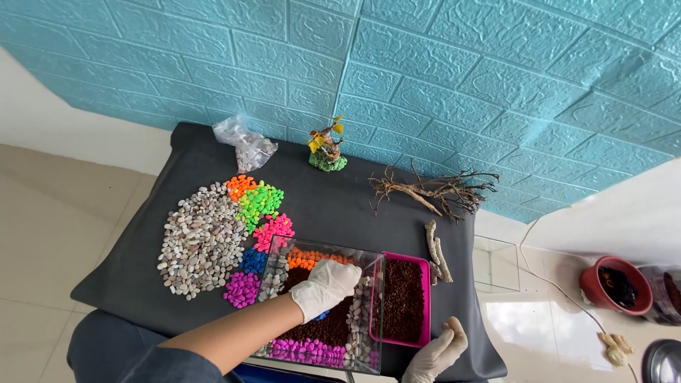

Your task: Arranging colored pebbles, substrate, and decorative wood inside a small glass aquarium tank.

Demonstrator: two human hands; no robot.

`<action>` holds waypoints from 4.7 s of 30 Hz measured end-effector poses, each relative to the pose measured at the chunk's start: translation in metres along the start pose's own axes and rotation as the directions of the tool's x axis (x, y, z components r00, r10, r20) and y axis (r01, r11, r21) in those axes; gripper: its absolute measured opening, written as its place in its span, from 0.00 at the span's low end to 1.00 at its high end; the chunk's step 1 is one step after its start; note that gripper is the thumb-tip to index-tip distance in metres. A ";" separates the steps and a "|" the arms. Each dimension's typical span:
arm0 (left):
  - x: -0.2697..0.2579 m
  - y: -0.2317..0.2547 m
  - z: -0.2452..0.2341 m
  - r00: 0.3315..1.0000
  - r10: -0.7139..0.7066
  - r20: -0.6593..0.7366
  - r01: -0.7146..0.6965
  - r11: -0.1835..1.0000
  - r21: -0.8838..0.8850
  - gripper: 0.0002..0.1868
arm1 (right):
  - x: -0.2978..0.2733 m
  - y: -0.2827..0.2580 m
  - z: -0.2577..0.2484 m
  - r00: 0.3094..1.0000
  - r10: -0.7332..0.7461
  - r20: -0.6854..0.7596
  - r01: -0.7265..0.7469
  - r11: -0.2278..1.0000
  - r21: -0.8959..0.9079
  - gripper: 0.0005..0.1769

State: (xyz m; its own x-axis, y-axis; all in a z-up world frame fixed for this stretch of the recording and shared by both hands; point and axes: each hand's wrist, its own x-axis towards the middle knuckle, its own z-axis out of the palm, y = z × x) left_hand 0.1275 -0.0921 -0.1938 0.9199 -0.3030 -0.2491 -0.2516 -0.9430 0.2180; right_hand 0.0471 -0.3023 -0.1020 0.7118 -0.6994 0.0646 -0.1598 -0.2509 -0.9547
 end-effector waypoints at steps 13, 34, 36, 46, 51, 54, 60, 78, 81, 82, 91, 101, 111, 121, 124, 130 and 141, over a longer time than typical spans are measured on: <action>0.017 -0.001 0.022 0.997 -0.072 -0.040 0.077 0.987 0.142 0.11 | 0.009 0.027 0.001 0.998 -0.059 0.018 0.059 0.998 -0.006 0.21; -0.052 0.002 -0.090 0.999 -0.007 -0.032 0.009 0.997 0.075 0.19 | 0.015 0.040 -0.002 0.998 -0.049 0.050 0.048 0.999 0.014 0.21; -0.094 0.001 -0.144 0.982 0.180 -0.047 -0.152 0.922 0.357 0.17 | 0.017 0.047 -0.002 0.997 -0.056 0.058 0.055 0.998 0.012 0.22; -0.194 -0.047 -0.150 0.590 -0.458 -0.665 -0.166 0.737 -0.655 0.20 | 0.013 0.021 -0.001 0.999 -0.022 -0.024 0.021 1.000 -0.018 0.14; -0.222 -0.036 -0.154 0.795 -0.605 -0.043 -0.030 0.031 -0.999 0.42 | 0.032 0.028 -0.008 0.972 -0.226 0.065 0.229 0.972 -0.046 0.08; -0.227 -0.034 -0.169 0.916 -0.400 -0.020 -0.063 -0.095 -0.993 0.47 | 0.021 -0.030 0.004 0.958 -0.266 0.104 0.263 0.964 0.046 0.09; -0.212 -0.047 -0.142 0.915 -0.392 -0.097 -0.102 0.007 -0.995 0.47 | -0.016 -0.112 0.024 0.800 -0.341 0.493 0.325 0.938 0.122 0.09; -0.198 -0.058 -0.111 0.823 -0.415 -0.388 -0.351 0.166 -0.921 0.44 | 0.022 0.000 0.134 -0.360 0.051 0.932 0.693 -0.654 0.303 0.18; -0.196 -0.058 -0.102 0.819 -0.422 -0.389 -0.343 0.183 -0.921 0.44 | 0.038 0.020 0.140 -0.356 0.023 0.934 0.722 -0.628 0.291 0.23; -0.196 -0.059 -0.103 0.815 -0.432 -0.387 -0.343 0.180 -0.922 0.44 | 0.042 0.021 0.141 -0.365 0.028 0.931 0.717 -0.630 0.300 0.23; -0.200 -0.060 -0.109 0.813 -0.419 -0.404 -0.343 0.217 -0.914 0.46 | 0.066 0.032 0.144 -0.375 -0.052 0.926 0.822 -0.480 0.306 0.09; -0.199 -0.060 -0.109 0.788 -0.415 -0.455 -0.389 0.239 -0.890 0.45 | 0.076 0.017 0.127 -0.191 0.185 0.964 0.830 -0.494 0.259 0.09; -0.202 -0.061 -0.111 0.796 -0.419 -0.437 -0.371 0.232 -0.899 0.45 | 0.086 0.047 0.134 -0.242 0.028 0.970 0.797 -0.564 0.215 0.12; -0.198 -0.061 -0.104 0.786 -0.420 -0.454 -0.383 0.246 -0.890 0.45 | 0.089 0.054 0.136 -0.187 0.105 0.977 0.867 -0.450 0.215 0.14; -0.198 -0.061 -0.104 0.783 -0.418 -0.460 -0.393 0.242 -0.887 0.44 | 0.087 0.051 0.137 -0.180 0.122 0.976 0.881 -0.422 0.216 0.07; -0.196 -0.061 -0.101 0.772 -0.424 -0.473 -0.396 0.260 -0.881 0.45 | 0.078 0.035 0.135 -0.203 0.140 0.969 0.852 -0.463 0.245 0.14; -0.199 -0.061 -0.104 0.797 -0.414 -0.440 -0.370 0.241 -0.897 0.46 | 0.067 0.009 0.130 -0.077 0.260 0.963 0.866 -0.461 0.193 0.09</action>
State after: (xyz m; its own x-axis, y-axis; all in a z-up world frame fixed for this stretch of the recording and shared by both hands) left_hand -0.0090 0.0398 -0.0596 0.9696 0.2099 0.1262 -0.1309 0.0085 0.9914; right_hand 0.1820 -0.2645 -0.1441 0.5623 0.6326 -0.5326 0.8224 -0.3603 0.4403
